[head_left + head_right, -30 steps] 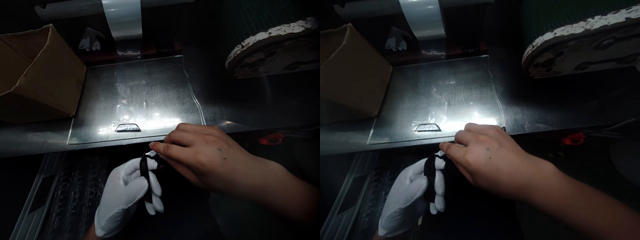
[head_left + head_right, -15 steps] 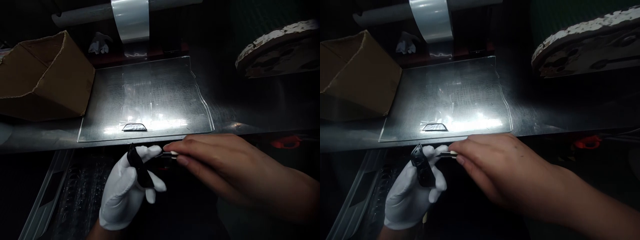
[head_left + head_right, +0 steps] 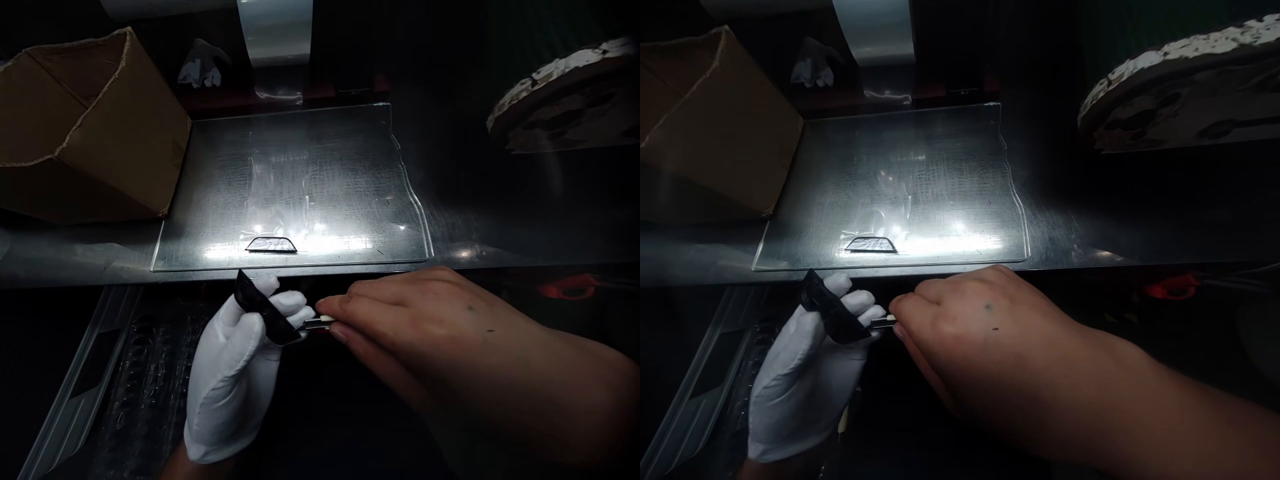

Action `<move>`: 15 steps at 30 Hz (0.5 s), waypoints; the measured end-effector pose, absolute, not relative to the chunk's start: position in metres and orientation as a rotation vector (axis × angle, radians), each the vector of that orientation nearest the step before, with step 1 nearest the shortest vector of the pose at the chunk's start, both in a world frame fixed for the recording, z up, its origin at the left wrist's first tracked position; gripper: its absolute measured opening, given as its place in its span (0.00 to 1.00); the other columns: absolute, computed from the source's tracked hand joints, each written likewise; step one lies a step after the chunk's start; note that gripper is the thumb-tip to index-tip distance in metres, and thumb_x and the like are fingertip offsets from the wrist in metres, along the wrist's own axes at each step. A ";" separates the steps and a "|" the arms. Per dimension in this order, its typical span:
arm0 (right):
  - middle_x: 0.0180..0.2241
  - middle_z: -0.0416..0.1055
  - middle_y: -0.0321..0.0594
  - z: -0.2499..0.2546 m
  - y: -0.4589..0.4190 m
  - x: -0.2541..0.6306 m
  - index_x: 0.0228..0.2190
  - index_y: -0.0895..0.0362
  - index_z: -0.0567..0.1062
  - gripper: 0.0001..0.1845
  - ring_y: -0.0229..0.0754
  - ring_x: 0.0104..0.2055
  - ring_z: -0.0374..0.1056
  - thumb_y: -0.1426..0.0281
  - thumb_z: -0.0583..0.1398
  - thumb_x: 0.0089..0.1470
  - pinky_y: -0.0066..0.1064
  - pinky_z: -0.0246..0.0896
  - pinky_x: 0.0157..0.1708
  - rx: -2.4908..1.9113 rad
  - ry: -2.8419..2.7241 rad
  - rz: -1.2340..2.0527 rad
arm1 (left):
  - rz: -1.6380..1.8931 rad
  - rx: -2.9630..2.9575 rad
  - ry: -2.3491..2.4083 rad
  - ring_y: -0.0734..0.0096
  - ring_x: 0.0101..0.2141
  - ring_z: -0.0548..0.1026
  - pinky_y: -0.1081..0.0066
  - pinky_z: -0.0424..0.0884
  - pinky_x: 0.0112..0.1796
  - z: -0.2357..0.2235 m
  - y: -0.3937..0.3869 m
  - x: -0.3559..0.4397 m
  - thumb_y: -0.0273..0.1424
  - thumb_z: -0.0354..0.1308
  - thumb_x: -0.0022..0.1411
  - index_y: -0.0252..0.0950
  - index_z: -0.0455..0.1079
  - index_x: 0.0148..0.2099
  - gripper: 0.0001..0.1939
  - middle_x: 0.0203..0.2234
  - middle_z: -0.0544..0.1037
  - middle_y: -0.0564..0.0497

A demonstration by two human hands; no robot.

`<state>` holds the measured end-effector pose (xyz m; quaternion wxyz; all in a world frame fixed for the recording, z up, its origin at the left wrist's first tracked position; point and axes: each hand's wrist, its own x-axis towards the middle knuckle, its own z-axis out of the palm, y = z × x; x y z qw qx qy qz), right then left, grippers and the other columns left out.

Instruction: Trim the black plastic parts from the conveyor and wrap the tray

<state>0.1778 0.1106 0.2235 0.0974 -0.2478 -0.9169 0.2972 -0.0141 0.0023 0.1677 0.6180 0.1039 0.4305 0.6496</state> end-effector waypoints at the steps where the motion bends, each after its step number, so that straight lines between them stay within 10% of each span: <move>1: 0.28 0.79 0.37 0.223 0.111 0.177 0.39 0.52 0.82 0.10 0.40 0.24 0.72 0.69 0.59 0.68 0.31 0.68 0.27 -0.728 -2.721 0.871 | 1.497 0.232 1.000 0.63 0.42 0.86 0.65 0.82 0.48 0.167 0.002 -0.014 0.32 0.62 0.70 0.41 0.78 0.54 0.12 0.41 0.88 0.50; 15: 0.29 0.76 0.35 0.217 0.109 0.178 0.37 0.53 0.78 0.08 0.38 0.24 0.66 0.71 0.58 0.68 0.31 0.60 0.26 -0.716 -2.874 0.799 | 1.472 0.205 1.078 0.67 0.48 0.84 0.71 0.78 0.54 0.163 -0.003 -0.020 0.34 0.66 0.68 0.42 0.77 0.56 0.16 0.43 0.87 0.49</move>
